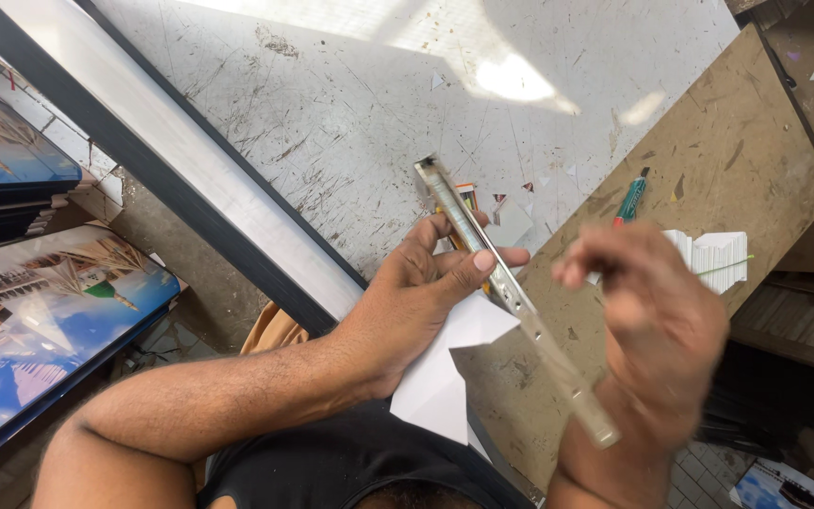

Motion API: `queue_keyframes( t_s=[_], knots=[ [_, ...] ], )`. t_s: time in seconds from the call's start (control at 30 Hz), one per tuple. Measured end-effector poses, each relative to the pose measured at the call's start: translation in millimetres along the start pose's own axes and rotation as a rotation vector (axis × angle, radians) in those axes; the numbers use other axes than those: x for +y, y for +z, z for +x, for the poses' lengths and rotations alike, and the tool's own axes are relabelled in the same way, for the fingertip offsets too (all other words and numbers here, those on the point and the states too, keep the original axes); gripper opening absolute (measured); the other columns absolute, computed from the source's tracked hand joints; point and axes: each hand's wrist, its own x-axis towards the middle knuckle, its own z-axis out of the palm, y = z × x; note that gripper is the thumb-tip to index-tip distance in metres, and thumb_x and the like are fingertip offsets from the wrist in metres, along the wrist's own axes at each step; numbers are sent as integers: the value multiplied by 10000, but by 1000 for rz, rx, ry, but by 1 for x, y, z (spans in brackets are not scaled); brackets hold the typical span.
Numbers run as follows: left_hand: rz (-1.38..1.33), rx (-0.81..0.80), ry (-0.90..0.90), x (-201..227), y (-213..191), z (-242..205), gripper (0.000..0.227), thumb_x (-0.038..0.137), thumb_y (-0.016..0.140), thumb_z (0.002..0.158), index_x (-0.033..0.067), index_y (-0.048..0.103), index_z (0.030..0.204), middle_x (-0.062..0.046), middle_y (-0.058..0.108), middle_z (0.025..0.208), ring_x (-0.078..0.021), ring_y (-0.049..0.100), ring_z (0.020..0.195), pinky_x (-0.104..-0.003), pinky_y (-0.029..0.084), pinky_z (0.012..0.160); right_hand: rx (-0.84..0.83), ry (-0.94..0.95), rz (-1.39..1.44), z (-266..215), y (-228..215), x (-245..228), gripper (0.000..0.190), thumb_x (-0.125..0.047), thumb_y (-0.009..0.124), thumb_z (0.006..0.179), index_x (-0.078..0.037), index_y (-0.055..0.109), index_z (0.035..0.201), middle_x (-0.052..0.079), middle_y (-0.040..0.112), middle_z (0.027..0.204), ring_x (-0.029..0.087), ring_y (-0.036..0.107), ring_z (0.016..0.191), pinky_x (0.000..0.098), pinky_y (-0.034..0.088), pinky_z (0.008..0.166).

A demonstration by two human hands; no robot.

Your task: The person assembles picture frames by placing white backing paper onto the back of framed prints and securing it with a staple gun. They repeatedly pick up frames, apply the backing, staple the edges, and stack the completed frames.

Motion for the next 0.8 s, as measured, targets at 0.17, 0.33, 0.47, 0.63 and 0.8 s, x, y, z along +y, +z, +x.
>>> queue_keyframes(
  t_s=[0.17, 0.33, 0.47, 0.63, 0.8],
  knots=[
    [-232, 52, -42, 3, 2, 3, 469, 191, 611, 1011, 74, 355, 1386, -159, 736, 1264, -372, 591, 1209, -640, 440, 1078, -134, 43, 179, -57, -26, -14, 504, -369, 575, 1069, 104, 637, 1232, 346, 548, 1337, 353, 717, 1115, 457, 653, 927],
    [36, -13, 48, 1, 0, 4, 422, 221, 582, 1021, 74, 396, 1370, -167, 730, 1260, -143, 611, 1298, -430, 410, 1169, -15, 87, 42, -74, -19, 5, 380, -231, 733, 990, 87, 637, 1174, 477, 529, 1314, 388, 750, 1006, 502, 698, 785],
    [39, -98, 145, -4, 1, 4, 445, 213, 621, 1024, 7, 397, 1347, -174, 748, 1181, -200, 657, 1205, -441, 469, 1161, -9, 57, 215, -60, -4, 18, 616, -377, 722, 1022, 56, 586, 1438, 350, 510, 1512, 332, 619, 1290, 474, 577, 1074],
    [153, -141, 65, -3, 1, 3, 474, 198, 624, 1020, -25, 369, 1352, -189, 763, 992, -183, 695, 1101, -397, 521, 1074, 7, 150, 277, -45, 19, 32, 727, -419, 775, 981, 72, 555, 1469, 223, 569, 1474, 294, 580, 1391, 425, 459, 1226],
    [170, -177, 85, 0, -1, 0, 467, 183, 614, 1035, -32, 372, 1372, -182, 762, 1021, -148, 696, 1102, -332, 522, 1061, -16, 100, 221, -44, 26, 34, 646, -367, 767, 1032, 81, 561, 1450, 198, 595, 1408, 243, 587, 1305, 382, 493, 1187]
  ],
)
